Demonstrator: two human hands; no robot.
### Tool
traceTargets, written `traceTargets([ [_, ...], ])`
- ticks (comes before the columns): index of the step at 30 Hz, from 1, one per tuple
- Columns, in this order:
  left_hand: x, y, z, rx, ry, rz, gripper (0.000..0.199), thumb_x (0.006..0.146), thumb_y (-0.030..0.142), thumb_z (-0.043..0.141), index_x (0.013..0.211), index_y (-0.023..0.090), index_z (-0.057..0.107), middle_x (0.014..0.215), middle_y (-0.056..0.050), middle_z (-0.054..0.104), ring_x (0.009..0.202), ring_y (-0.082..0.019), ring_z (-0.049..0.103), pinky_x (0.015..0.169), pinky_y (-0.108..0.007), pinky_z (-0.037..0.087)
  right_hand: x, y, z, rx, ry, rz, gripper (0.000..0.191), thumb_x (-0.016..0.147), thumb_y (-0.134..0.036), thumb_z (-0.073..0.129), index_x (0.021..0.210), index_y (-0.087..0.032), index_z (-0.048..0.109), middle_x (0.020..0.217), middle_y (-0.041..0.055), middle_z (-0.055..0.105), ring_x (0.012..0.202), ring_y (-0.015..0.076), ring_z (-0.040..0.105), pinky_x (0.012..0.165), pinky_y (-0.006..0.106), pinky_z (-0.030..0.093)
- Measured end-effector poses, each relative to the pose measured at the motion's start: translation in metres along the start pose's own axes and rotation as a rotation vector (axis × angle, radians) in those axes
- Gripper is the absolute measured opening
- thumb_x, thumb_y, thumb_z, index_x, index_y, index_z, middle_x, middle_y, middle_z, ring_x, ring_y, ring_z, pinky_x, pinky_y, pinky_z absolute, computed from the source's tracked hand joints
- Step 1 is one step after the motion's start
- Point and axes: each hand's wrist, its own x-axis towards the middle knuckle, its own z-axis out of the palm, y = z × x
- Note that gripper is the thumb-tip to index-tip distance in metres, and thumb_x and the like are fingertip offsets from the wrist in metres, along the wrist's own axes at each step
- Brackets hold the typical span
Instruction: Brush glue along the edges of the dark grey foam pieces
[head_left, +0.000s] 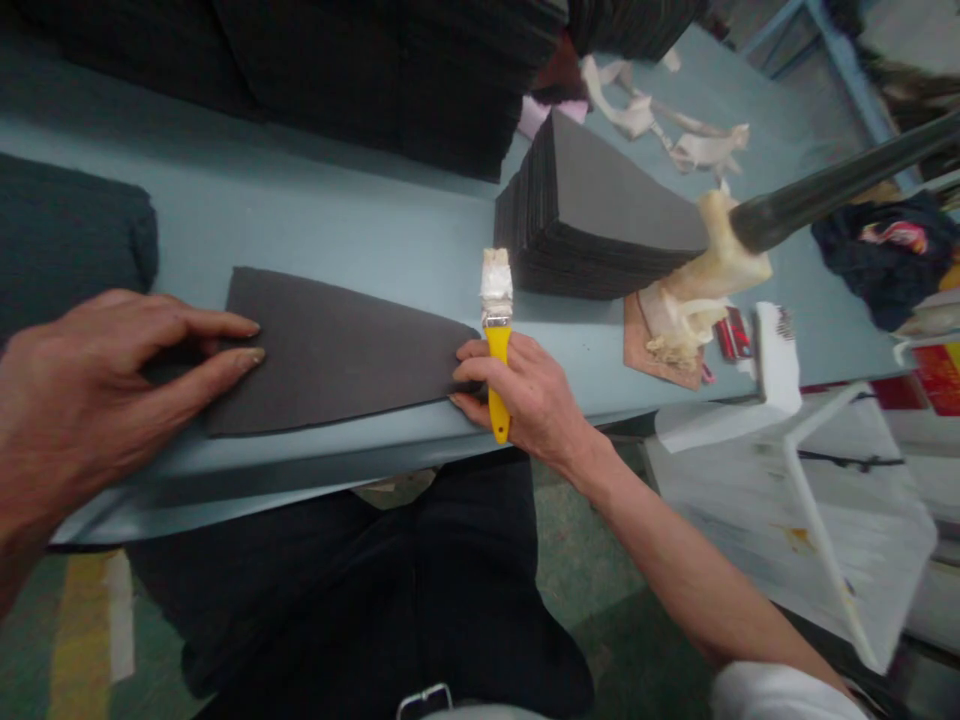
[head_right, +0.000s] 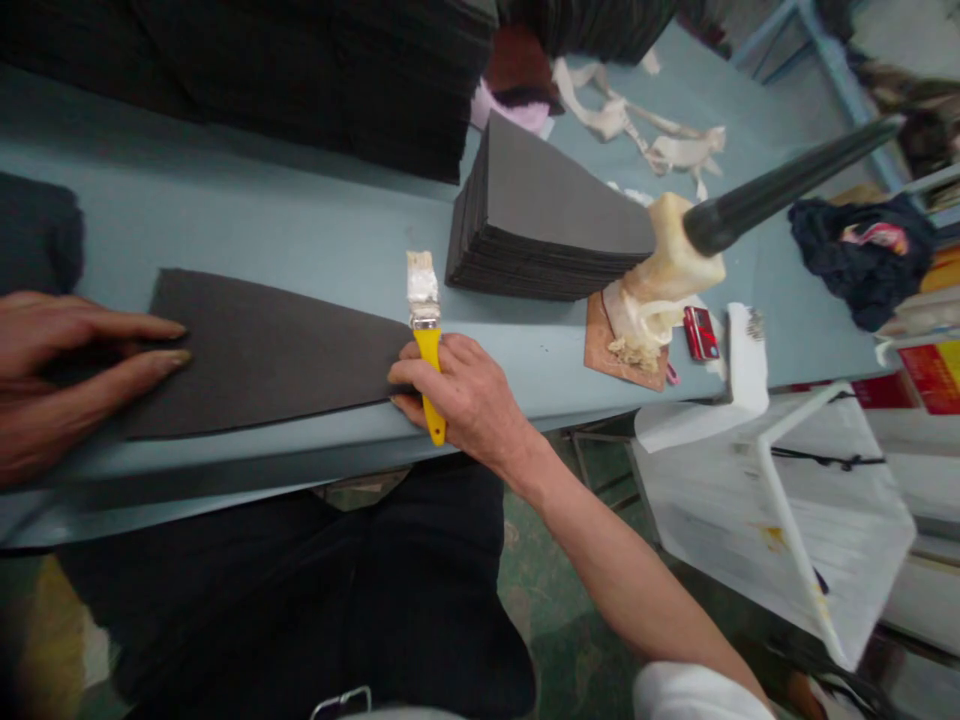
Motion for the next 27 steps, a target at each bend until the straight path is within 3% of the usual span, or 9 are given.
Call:
traceTargets([
  [4,0.001,0.007,-0.002,-0.139,0.058,0.066,0.05,0.106,0.065,0.05,0.117,0.023,0.074,0.109,0.0,0.072,0.101,-0.019,0.064,0.094,-0.035,0.046,0.0,-0.001,0.002,-0.024,0.074,-0.04,0.004,0.106,-0.026,0.066,0.109,-0.023,0.067,0.11,0.0079,0.08,0.099,0.0215,0.075,0.093,0.039,0.06],
  [11,0.006,0.008,-0.009,-0.112,0.05,0.112,0.044,0.106,0.061,0.05,0.114,0.026,0.074,0.099,-0.001,0.073,0.091,-0.022,0.064,0.086,-0.038,0.048,-0.004,-0.003,0.008,-0.031,0.129,-0.037,0.004,0.105,-0.025,0.067,0.104,-0.022,0.068,0.106,0.0084,0.08,0.093,0.0208,0.075,0.087,0.036,0.061],
  [20,0.008,0.018,-0.017,-0.15,-0.039,-0.031,0.035,0.101,0.055,0.058,0.108,0.025,0.075,0.096,-0.002,0.074,0.092,-0.022,0.064,0.087,-0.038,0.049,0.0,0.001,0.004,-0.045,0.13,-0.077,0.015,0.106,-0.029,0.067,0.093,-0.023,0.07,0.102,0.0043,0.081,0.087,0.0188,0.072,0.085,0.033,0.057],
  [27,0.007,0.019,-0.018,-0.153,-0.041,-0.05,0.035,0.099,0.057,0.056,0.107,0.028,0.074,0.098,-0.006,0.075,0.095,-0.027,0.067,0.091,-0.045,0.052,0.02,0.0,0.001,-0.173,0.187,-0.118,0.023,0.107,-0.026,0.064,0.084,-0.025,0.069,0.075,0.0005,0.073,0.074,0.0192,0.061,0.077,0.033,0.049],
])
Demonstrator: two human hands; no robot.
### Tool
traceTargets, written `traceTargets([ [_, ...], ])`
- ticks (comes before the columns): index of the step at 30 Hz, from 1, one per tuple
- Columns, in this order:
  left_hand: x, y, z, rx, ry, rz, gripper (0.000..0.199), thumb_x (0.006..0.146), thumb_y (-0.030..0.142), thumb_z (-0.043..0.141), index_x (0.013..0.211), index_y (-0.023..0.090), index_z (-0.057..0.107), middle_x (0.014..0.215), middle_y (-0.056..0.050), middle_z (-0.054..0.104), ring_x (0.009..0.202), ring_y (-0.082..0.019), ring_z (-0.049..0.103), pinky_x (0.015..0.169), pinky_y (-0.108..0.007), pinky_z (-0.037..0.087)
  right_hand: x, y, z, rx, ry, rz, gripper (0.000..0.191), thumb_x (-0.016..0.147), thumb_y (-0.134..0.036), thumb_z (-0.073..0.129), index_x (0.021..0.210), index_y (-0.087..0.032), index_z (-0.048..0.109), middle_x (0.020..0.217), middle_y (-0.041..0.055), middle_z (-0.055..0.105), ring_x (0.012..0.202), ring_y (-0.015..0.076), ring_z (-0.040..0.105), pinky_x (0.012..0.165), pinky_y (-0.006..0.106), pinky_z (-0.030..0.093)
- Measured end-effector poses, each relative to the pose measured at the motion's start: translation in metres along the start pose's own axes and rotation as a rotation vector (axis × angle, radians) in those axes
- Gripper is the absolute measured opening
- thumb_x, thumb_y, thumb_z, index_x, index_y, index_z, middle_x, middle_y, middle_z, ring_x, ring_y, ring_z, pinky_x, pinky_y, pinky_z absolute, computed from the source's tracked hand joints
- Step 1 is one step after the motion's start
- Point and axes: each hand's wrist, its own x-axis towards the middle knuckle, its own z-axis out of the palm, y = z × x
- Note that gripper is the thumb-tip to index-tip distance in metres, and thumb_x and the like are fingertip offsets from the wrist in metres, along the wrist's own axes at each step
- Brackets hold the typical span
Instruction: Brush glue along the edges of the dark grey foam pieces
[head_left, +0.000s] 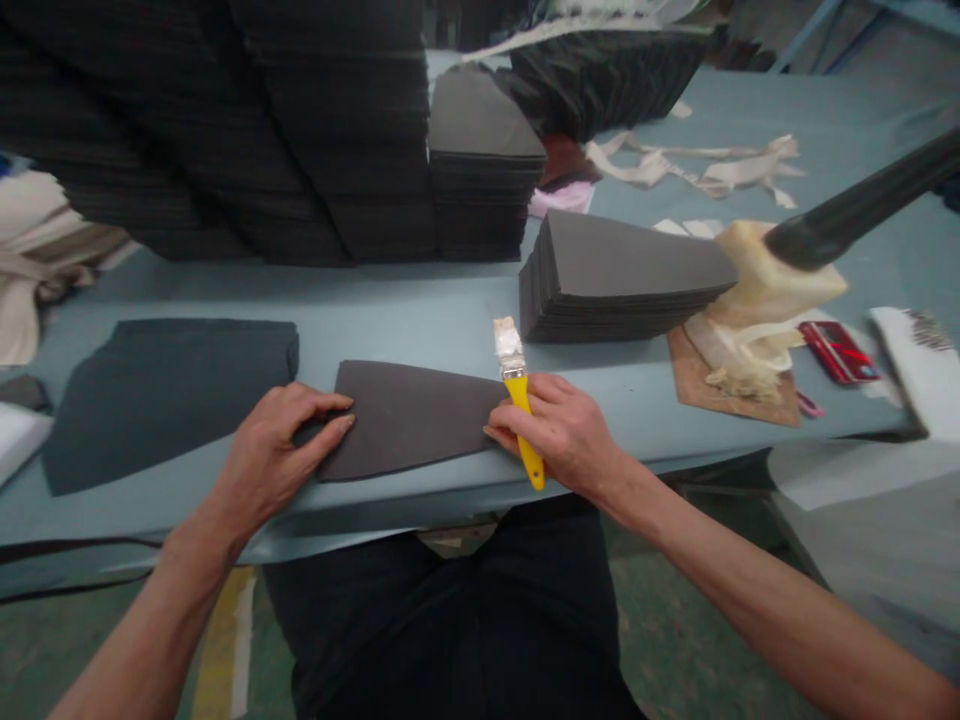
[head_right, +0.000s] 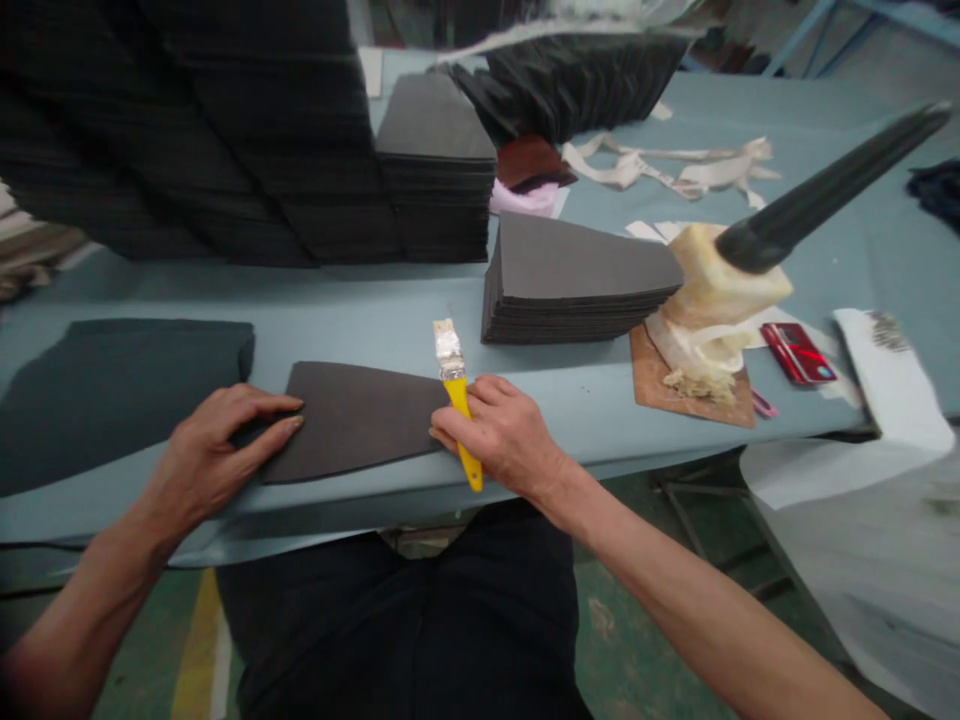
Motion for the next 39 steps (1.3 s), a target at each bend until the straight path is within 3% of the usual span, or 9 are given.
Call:
traceTargets([
  [4,0.0,0.001,0.0,-0.005,0.002,0.004,0.037,0.099,0.058,0.056,0.108,0.027,0.074,0.1,-0.007,0.076,0.096,-0.027,0.067,0.092,-0.045,0.052,0.016,-0.012,0.009,0.015,0.036,0.022,0.017,0.108,-0.027,0.061,0.096,-0.023,0.072,0.093,0.0047,0.08,0.079,0.0193,0.065,0.078,0.032,0.051],
  [7,-0.001,0.001,0.001,-0.007,0.005,0.001,0.037,0.1,0.057,0.057,0.109,0.026,0.075,0.099,-0.006,0.076,0.096,-0.026,0.067,0.092,-0.043,0.051,0.021,-0.021,0.023,0.082,0.005,0.049,0.014,0.108,-0.031,0.061,0.107,-0.022,0.072,0.117,0.0092,0.082,0.094,0.0221,0.072,0.086,0.035,0.057],
  [10,-0.002,0.0,0.001,-0.007,0.011,-0.004,0.037,0.1,0.056,0.057,0.11,0.026,0.075,0.098,-0.006,0.075,0.094,-0.026,0.066,0.091,-0.042,0.051,0.017,-0.024,0.037,0.186,-0.048,0.103,0.013,0.107,-0.029,0.064,0.112,-0.02,0.071,0.129,0.0156,0.079,0.111,0.0266,0.076,0.094,0.041,0.061],
  [15,-0.003,-0.003,0.003,-0.025,0.018,-0.013,0.037,0.099,0.056,0.06,0.11,0.025,0.076,0.095,-0.005,0.074,0.092,-0.025,0.066,0.088,-0.041,0.051,0.005,-0.023,0.04,0.322,-0.081,0.188,0.009,0.106,-0.02,0.062,0.111,-0.02,0.071,0.133,0.0186,0.078,0.125,0.0277,0.075,0.102,0.046,0.064],
  [21,-0.002,-0.003,0.001,-0.021,0.029,0.0,0.036,0.1,0.055,0.06,0.109,0.024,0.076,0.095,-0.005,0.075,0.091,-0.024,0.068,0.087,-0.041,0.054,0.001,-0.025,0.034,0.316,-0.046,0.215,0.01,0.107,-0.019,0.061,0.11,-0.019,0.07,0.132,0.0196,0.078,0.125,0.0274,0.076,0.103,0.046,0.066],
  [25,-0.002,0.008,-0.003,0.027,0.085,0.015,0.035,0.105,0.05,0.053,0.109,0.022,0.075,0.1,-0.007,0.074,0.096,-0.025,0.07,0.089,-0.042,0.057,0.001,-0.026,0.035,0.292,-0.014,0.197,0.01,0.107,-0.019,0.061,0.107,-0.018,0.071,0.128,0.0203,0.079,0.122,0.0284,0.077,0.101,0.044,0.067],
  [29,0.002,0.036,0.007,0.108,0.11,0.064,0.034,0.106,0.046,0.054,0.126,0.024,0.071,0.123,-0.01,0.075,0.119,-0.029,0.068,0.11,-0.05,0.053,0.002,-0.027,0.037,0.28,0.013,0.195,0.01,0.106,-0.018,0.061,0.104,-0.015,0.071,0.124,0.0213,0.08,0.12,0.0302,0.078,0.099,0.042,0.067],
  [33,0.012,0.056,0.034,0.204,-0.056,0.224,0.056,0.107,0.05,0.048,0.155,0.021,0.053,0.166,-0.015,0.052,0.157,-0.035,0.044,0.13,-0.056,0.04,0.001,-0.027,0.038,0.278,0.001,0.203,0.01,0.106,-0.019,0.062,0.107,-0.017,0.072,0.128,0.0212,0.079,0.119,0.0298,0.078,0.1,0.045,0.067],
  [39,0.006,0.053,0.053,0.346,-0.11,0.225,0.069,0.109,0.054,0.041,0.168,0.018,0.036,0.173,-0.017,0.043,0.163,-0.037,0.035,0.13,-0.059,0.04,-0.004,-0.026,0.029,0.291,-0.048,0.203,0.012,0.107,-0.019,0.06,0.107,-0.017,0.071,0.134,0.0223,0.077,0.122,0.0313,0.077,0.1,0.046,0.067],
])
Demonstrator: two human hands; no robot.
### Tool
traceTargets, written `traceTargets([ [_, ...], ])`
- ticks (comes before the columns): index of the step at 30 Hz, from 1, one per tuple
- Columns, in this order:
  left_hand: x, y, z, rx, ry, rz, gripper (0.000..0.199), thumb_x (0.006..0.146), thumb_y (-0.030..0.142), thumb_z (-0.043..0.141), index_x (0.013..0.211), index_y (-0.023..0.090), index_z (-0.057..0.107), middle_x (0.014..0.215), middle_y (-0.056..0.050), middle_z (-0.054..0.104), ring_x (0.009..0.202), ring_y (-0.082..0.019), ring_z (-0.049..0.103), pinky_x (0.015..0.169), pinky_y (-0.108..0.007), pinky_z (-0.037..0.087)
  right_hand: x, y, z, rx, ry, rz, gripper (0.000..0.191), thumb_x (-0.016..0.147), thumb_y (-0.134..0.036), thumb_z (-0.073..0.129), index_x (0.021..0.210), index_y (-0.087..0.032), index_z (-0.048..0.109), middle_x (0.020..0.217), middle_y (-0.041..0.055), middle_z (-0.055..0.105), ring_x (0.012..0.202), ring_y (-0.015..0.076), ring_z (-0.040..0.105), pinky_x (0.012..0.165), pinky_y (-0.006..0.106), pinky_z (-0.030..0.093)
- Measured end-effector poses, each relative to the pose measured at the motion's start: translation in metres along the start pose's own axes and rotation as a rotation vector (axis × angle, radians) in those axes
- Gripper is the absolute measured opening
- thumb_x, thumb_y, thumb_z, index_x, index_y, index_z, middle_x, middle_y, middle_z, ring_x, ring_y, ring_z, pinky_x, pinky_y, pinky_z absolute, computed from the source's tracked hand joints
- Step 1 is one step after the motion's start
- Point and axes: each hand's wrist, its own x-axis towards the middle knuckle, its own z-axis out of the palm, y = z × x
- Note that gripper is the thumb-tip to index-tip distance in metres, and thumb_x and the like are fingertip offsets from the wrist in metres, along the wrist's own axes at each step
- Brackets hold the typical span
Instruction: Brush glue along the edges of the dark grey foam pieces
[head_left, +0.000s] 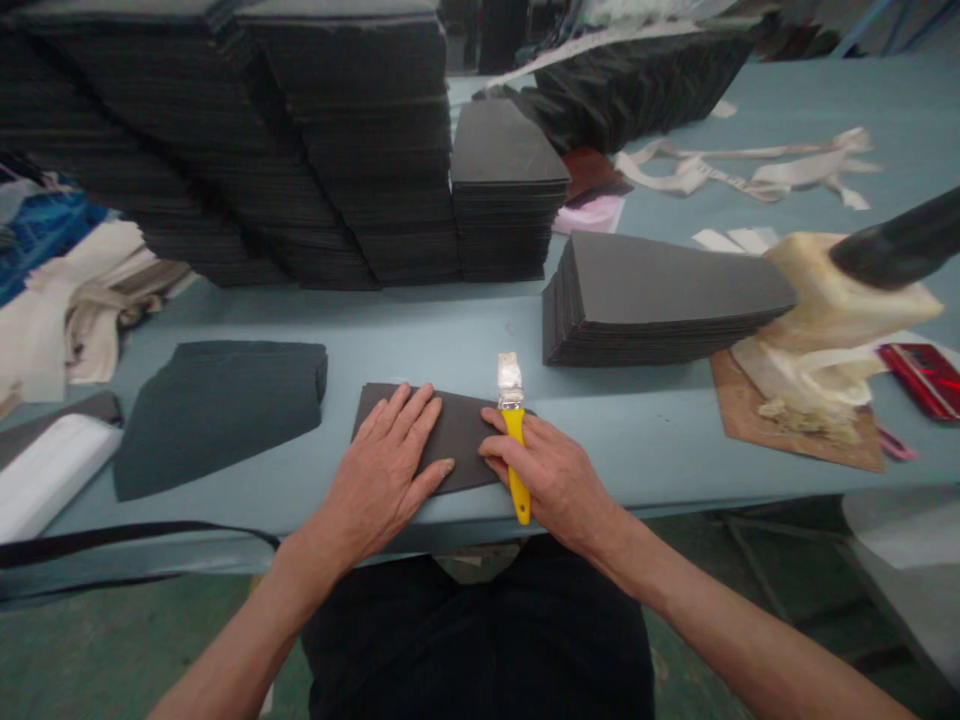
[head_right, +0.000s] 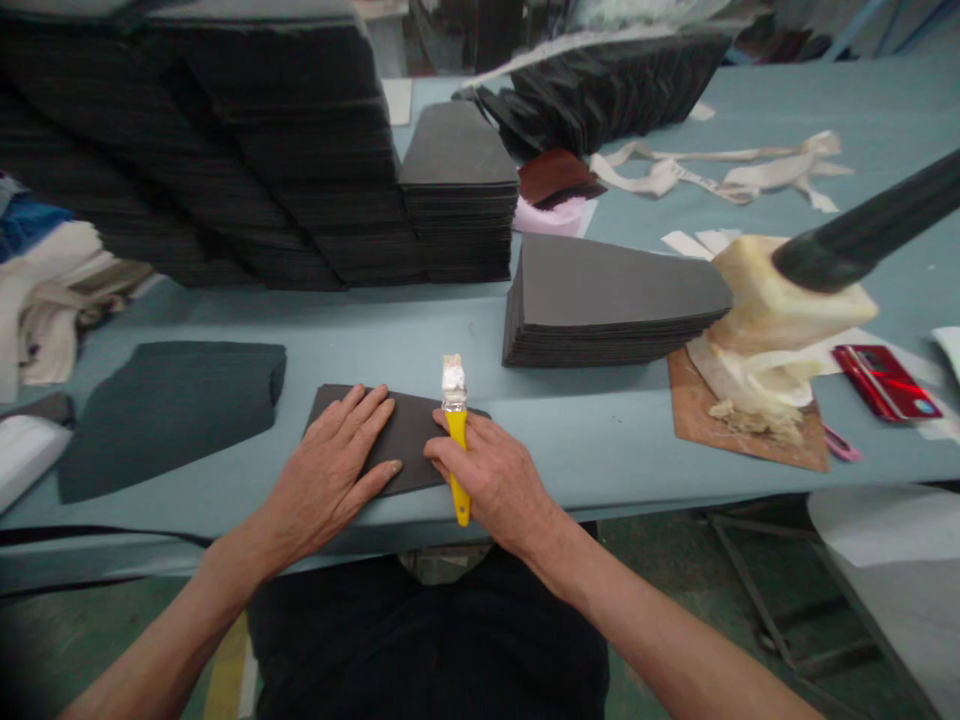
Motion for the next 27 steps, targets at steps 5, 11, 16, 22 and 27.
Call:
traceTargets([
  [5,-0.008,0.002,0.002,0.052,0.082,-0.127,0.079,0.105,0.065,0.046,0.168,0.02,0.033,0.174,-0.02,0.039,0.162,-0.041,0.036,0.128,-0.062,0.039,-0.009,0.0,-0.014,-0.009,-0.006,0.008,0.016,0.11,-0.018,0.053,0.105,-0.017,0.069,0.131,0.0226,0.078,0.12,0.0293,0.079,0.097,0.042,0.068],
  [11,-0.006,0.002,0.004,0.063,0.102,-0.167,0.077,0.102,0.069,0.046,0.162,0.021,0.044,0.172,-0.02,0.043,0.158,-0.045,0.041,0.123,-0.064,0.042,-0.014,0.003,-0.016,-0.012,-0.003,0.043,0.012,0.108,-0.018,0.056,0.105,-0.019,0.068,0.13,0.02,0.079,0.116,0.028,0.08,0.096,0.042,0.068],
  [16,-0.005,0.001,0.005,0.036,0.103,-0.182,0.076,0.103,0.068,0.046,0.161,0.019,0.047,0.171,-0.021,0.044,0.157,-0.046,0.042,0.123,-0.067,0.041,-0.016,0.004,-0.012,0.014,0.006,0.05,0.008,0.106,-0.018,0.061,0.106,-0.021,0.068,0.131,0.0191,0.078,0.122,0.027,0.078,0.099,0.042,0.067],
  [22,-0.006,0.003,0.006,0.018,0.088,-0.193,0.074,0.105,0.065,0.045,0.161,0.018,0.048,0.171,-0.02,0.045,0.159,-0.044,0.04,0.128,-0.067,0.037,-0.018,0.006,-0.009,-0.001,0.053,0.001,0.01,0.106,-0.016,0.059,0.106,-0.02,0.067,0.129,0.0206,0.079,0.119,0.0287,0.079,0.096,0.044,0.069],
  [27,-0.013,-0.001,0.007,0.01,0.071,-0.196,0.072,0.107,0.061,0.044,0.164,0.017,0.042,0.175,-0.018,0.039,0.162,-0.04,0.037,0.13,-0.064,0.038,-0.021,0.008,-0.006,-0.015,0.054,-0.025,0.012,0.106,-0.014,0.057,0.107,-0.02,0.067,0.13,0.0209,0.079,0.12,0.029,0.079,0.096,0.044,0.069],
])
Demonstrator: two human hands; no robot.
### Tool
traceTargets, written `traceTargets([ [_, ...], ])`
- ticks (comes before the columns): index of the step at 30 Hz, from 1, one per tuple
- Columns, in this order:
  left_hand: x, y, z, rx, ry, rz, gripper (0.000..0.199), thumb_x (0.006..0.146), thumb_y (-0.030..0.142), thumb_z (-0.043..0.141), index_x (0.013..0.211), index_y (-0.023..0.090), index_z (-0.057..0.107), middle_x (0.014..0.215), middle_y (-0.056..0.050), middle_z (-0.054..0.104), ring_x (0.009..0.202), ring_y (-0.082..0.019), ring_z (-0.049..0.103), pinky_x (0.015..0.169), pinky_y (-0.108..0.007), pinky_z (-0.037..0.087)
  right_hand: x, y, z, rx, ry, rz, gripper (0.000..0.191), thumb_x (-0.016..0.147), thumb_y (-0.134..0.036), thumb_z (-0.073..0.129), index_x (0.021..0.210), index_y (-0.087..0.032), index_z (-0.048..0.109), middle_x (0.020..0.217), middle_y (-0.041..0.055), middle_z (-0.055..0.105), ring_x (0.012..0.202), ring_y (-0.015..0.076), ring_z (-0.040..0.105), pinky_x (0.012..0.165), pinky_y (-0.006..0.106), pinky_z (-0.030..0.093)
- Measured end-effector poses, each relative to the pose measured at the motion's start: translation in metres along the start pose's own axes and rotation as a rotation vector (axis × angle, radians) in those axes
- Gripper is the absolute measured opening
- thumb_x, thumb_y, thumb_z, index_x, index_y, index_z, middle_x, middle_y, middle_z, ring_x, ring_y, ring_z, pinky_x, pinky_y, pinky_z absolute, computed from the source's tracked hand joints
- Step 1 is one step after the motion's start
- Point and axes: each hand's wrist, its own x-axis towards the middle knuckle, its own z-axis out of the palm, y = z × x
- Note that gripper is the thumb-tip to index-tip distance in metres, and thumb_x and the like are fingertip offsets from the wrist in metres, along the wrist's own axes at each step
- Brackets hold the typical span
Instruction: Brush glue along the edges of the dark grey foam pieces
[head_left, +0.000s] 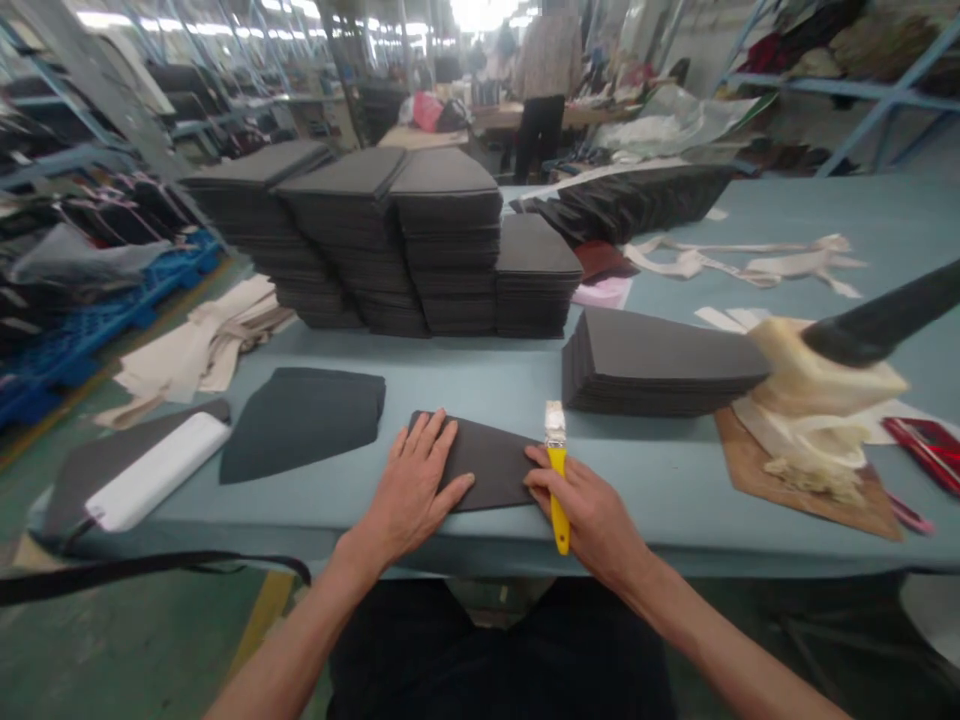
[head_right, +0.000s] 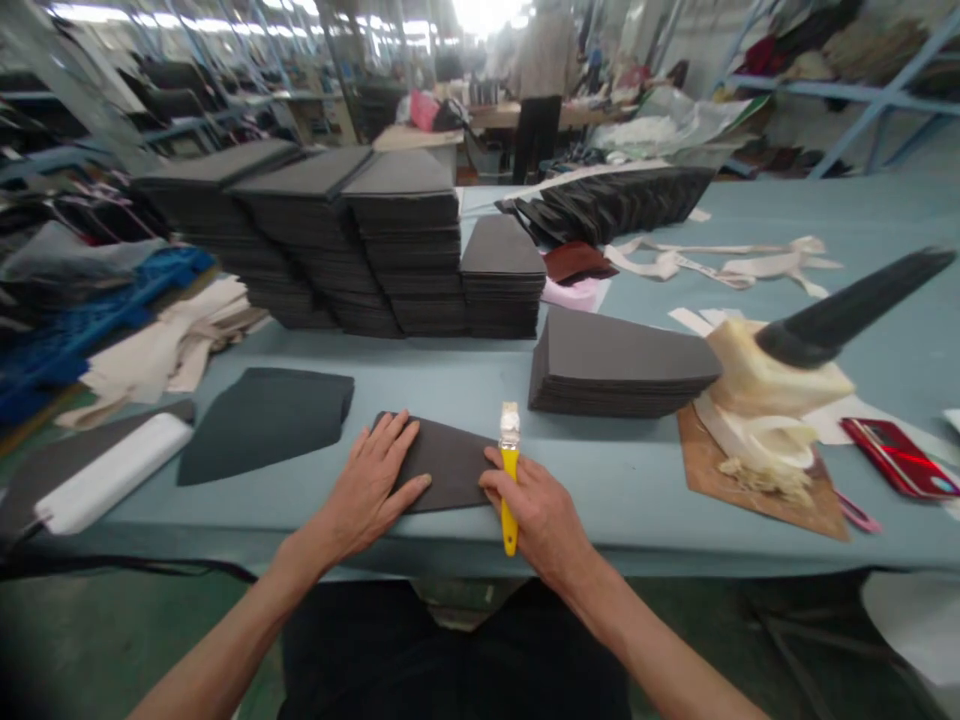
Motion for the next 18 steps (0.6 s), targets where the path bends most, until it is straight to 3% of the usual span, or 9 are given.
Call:
traceTargets([
  [11,-0.015,-0.008,-0.001,-0.022,0.002,0.032,0.062,0.109,0.049,0.045,0.163,0.018,0.044,0.173,-0.017,0.043,0.164,-0.035,0.035,0.132,-0.06,0.037,0.002,0.0,-0.002,-0.07,0.015,-0.051,0.015,0.109,-0.014,0.052,0.107,-0.022,0.064,0.131,0.0187,0.079,0.114,0.0269,0.081,0.091,0.039,0.07],
  [18,-0.052,-0.022,-0.016,0.025,0.096,0.025,0.052,0.111,0.03,0.041,0.162,0.022,0.043,0.167,-0.011,0.053,0.161,-0.026,0.042,0.132,-0.048,0.037,0.001,-0.001,-0.003,-0.075,0.007,-0.056,0.014,0.11,-0.014,0.051,0.109,-0.022,0.063,0.132,0.0184,0.078,0.113,0.027,0.081,0.088,0.04,0.07],
])
